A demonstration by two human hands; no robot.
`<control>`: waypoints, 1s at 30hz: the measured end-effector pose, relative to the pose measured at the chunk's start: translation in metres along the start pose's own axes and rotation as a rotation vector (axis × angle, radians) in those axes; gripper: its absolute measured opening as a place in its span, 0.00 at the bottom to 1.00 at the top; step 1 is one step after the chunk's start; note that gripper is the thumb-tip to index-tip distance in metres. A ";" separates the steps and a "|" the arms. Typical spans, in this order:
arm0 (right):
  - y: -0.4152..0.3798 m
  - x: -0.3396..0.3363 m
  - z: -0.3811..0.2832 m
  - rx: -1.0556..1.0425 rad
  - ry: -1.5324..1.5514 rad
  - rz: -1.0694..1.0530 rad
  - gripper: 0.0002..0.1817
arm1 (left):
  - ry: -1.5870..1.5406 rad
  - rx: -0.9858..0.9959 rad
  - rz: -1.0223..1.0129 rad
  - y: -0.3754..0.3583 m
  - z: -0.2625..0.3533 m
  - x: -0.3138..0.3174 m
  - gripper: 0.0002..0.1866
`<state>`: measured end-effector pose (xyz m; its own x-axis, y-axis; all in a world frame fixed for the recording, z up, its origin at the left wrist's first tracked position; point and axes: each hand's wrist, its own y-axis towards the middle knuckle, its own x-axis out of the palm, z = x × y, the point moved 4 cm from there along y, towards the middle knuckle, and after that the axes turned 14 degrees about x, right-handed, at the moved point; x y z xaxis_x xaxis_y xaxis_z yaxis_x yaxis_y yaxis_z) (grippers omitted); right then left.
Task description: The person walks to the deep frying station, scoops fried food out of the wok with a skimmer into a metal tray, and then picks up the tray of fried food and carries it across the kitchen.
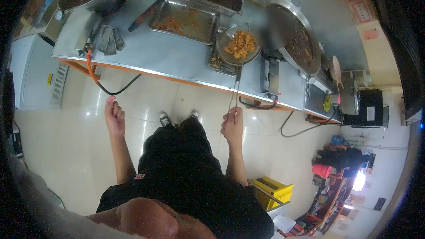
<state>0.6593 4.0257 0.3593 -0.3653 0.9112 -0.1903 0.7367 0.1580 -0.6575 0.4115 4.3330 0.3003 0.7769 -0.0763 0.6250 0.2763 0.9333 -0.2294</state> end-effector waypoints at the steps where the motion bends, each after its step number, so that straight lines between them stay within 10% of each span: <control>1: 0.001 -0.005 0.000 0.014 -0.043 0.051 0.05 | 0.000 0.003 -0.005 0.001 0.000 -0.001 0.07; 5: 0.022 -0.019 0.012 -0.342 -0.325 0.264 0.04 | 0.004 0.006 0.012 0.008 0.000 0.002 0.08; 30: 0.001 -0.015 0.042 -0.404 -0.551 0.380 0.06 | 0.032 -0.037 -0.068 0.020 -0.011 0.030 0.07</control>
<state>0.6415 3.9964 0.3304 -0.1978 0.6273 -0.7532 0.9794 0.0952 -0.1779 0.4465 4.3459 0.3059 0.7734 -0.1510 0.6157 0.3495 0.9118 -0.2154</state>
